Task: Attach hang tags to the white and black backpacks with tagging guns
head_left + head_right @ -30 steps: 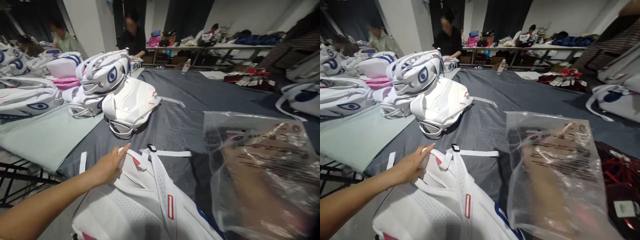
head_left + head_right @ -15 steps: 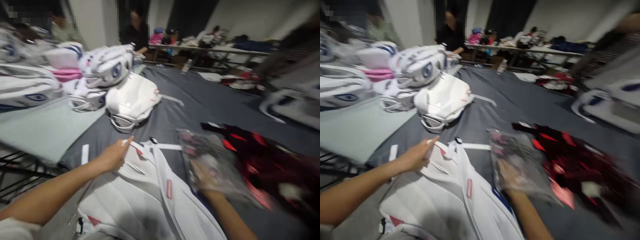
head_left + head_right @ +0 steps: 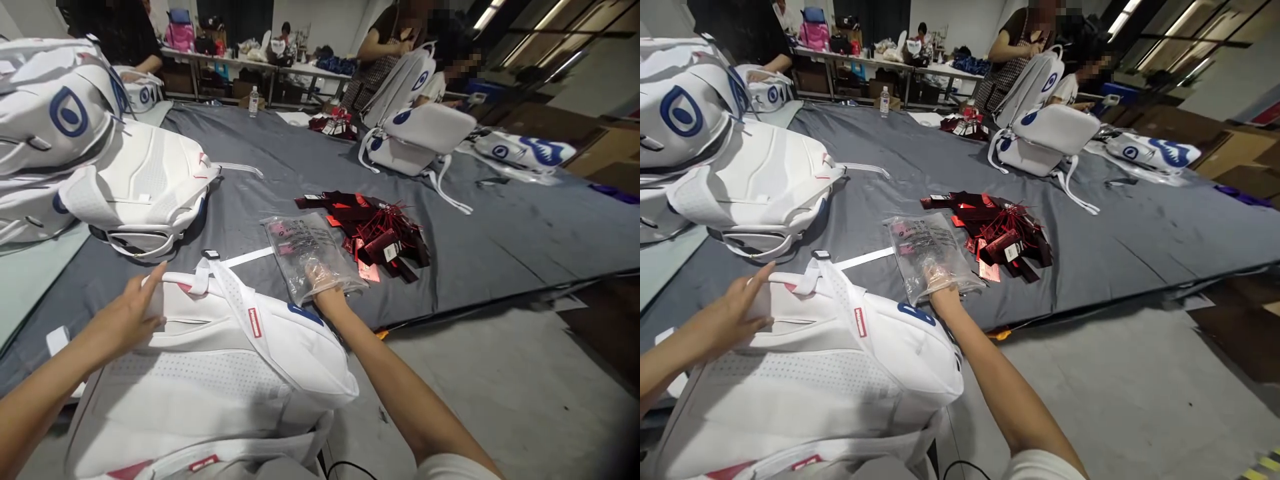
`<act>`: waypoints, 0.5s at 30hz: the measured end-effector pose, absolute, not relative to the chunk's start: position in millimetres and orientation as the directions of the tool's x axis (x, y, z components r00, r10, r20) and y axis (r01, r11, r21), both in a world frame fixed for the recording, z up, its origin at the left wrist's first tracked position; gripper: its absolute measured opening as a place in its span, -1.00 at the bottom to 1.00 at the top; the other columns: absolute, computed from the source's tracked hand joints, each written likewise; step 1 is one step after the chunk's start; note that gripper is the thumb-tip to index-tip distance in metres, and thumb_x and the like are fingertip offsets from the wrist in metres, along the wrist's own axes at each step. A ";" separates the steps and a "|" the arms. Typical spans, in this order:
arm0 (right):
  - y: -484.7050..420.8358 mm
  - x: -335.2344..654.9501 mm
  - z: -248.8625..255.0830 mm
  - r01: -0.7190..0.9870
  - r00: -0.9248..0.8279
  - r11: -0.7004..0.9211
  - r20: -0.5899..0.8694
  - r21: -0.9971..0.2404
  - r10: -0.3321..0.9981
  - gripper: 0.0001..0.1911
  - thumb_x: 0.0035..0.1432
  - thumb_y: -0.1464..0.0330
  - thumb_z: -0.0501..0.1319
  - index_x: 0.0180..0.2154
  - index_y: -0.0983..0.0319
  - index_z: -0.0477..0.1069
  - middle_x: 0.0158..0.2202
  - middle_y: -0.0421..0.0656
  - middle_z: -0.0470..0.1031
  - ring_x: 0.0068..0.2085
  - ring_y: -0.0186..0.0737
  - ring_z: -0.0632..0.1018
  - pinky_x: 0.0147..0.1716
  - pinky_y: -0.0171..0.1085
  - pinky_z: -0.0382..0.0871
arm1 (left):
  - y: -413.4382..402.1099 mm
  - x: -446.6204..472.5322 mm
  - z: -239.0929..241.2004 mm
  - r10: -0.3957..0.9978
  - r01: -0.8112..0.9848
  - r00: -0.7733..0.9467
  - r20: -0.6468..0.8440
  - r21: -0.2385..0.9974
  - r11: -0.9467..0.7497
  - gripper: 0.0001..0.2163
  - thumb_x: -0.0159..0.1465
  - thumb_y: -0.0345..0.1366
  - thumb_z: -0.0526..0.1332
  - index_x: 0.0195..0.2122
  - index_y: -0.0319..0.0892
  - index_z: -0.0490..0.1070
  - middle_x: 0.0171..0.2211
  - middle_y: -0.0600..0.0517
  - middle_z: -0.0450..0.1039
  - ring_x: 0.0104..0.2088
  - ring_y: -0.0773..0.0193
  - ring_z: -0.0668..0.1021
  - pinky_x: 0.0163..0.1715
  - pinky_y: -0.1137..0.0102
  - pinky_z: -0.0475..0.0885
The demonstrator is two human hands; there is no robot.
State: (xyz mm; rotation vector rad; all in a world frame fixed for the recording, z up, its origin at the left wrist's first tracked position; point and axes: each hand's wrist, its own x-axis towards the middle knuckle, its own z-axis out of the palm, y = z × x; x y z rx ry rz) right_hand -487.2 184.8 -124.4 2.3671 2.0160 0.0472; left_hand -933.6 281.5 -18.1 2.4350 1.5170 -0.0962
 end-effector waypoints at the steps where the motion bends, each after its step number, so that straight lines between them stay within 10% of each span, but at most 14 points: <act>1: 187.4 -486.2 -122.6 0.982 0.183 -0.183 0.014 0.051 0.983 -0.39 0.26 0.53 0.00 0.33 0.38 0.16 0.35 0.20 0.17 0.35 0.09 0.22 0.27 0.00 0.16 | 281.7 -933.2 -17.3 0.871 0.890 0.448 -0.200 0.191 -0.414 -0.20 0.28 -0.16 0.09 0.45 -0.02 -0.38 0.21 -0.24 0.19 -0.07 -0.15 0.57 -0.19 0.20 0.45; 15: 163.6 -503.4 -106.7 0.983 0.153 -0.146 -0.057 0.110 0.987 -0.66 0.30 0.52 -0.01 -0.08 0.38 0.51 -0.05 0.20 0.52 0.01 0.07 0.47 -0.01 -0.10 0.32 | 282.5 -930.0 -7.4 0.867 0.892 0.446 -0.222 0.189 -0.410 -0.18 0.26 -0.14 0.11 0.46 -0.02 -0.35 0.24 -0.26 0.20 -0.05 -0.11 0.58 -0.21 0.22 0.47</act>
